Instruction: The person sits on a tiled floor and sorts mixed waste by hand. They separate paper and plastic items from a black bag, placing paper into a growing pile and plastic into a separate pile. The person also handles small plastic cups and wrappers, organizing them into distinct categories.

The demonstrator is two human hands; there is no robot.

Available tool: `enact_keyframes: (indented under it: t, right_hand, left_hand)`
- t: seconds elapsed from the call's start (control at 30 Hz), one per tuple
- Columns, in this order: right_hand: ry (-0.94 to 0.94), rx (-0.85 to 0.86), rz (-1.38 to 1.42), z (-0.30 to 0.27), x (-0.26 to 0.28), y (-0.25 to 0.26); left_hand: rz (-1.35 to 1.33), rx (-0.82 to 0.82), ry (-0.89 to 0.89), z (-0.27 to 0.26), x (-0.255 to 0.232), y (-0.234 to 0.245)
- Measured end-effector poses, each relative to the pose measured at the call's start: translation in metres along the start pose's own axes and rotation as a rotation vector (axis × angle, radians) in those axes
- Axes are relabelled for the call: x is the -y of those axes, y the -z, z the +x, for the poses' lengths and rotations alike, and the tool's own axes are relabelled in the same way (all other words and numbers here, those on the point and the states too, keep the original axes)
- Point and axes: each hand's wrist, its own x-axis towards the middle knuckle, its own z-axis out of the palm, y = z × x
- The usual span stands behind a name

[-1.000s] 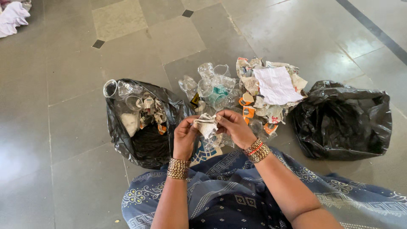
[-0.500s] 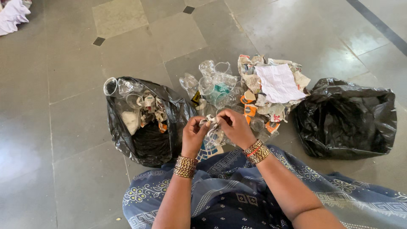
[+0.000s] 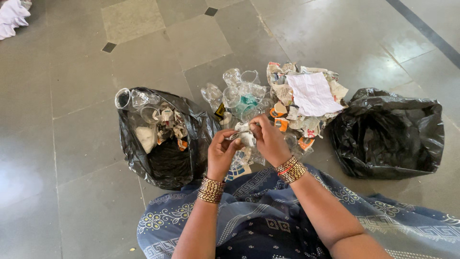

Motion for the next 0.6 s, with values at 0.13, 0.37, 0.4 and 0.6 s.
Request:
enact_keyframes:
  t: [0.13, 0.37, 0.4, 0.6]
  right_hand:
    - [0.181, 0.059, 0.085, 0.0, 0.007, 0.001]
    - [0.125, 0.154, 0.134, 0.001, 0.008, -0.001]
    - [0.091, 0.167, 0.124, 0.001, 0.007, -0.001]
    - [0.035, 0.315, 0.134, 0.002, 0.008, 0.0]
  left_hand:
    - [0.005, -0.047, 0.06, -0.001, 0.007, 0.002]
    - [-0.419, -0.04, 0.072, -0.001, 0.006, 0.017]
    - [-0.526, -0.055, 0.105, 0.0, 0.004, 0.017]
    - [-0.787, -0.28, 0.211, 0.0, 0.007, 0.027]
